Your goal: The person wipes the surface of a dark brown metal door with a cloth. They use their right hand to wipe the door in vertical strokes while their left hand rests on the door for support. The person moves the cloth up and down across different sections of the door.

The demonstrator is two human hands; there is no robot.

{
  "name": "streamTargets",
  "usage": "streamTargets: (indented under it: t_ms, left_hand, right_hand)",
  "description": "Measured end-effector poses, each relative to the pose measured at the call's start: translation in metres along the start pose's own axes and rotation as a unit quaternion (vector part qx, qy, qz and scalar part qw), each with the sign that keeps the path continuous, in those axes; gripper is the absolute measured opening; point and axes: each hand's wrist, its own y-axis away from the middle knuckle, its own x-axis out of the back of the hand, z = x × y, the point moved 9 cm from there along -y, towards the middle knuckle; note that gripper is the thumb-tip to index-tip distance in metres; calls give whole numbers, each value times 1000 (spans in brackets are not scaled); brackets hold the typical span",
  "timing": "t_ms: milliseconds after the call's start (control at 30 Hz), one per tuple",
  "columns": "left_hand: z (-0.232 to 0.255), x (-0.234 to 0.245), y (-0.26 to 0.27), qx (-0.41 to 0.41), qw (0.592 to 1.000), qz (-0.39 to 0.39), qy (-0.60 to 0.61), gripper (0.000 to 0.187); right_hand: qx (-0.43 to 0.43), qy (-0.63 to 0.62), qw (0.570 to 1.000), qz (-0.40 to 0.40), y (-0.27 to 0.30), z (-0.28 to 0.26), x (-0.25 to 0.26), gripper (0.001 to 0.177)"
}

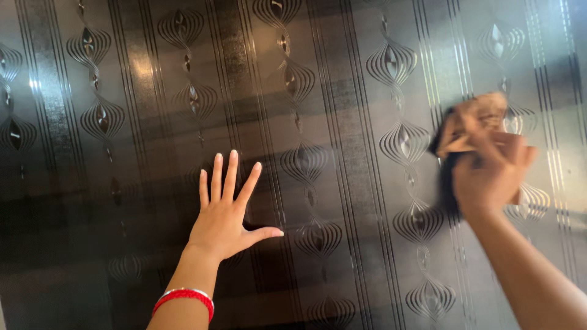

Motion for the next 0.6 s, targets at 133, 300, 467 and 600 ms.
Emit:
streamTargets:
  t_ms: [133, 300, 467, 600]
  left_hand:
    - [-1, -1, 2, -4, 1000, 7, 2, 128]
    - [0, 3, 3, -14, 999, 30, 8, 128]
    - [-1, 1, 3, -11, 999, 30, 11, 128]
    - [0, -1, 4, -17, 999, 36, 5, 127]
  right_hand:
    - [-96, 12, 994, 41, 32, 86, 27, 45]
    - [-237, 27, 968, 74, 84, 154, 58, 43]
    - [-261, 76, 955, 120, 82, 135, 57, 41]
    - [-291, -104, 950, 52, 39, 72, 27, 48]
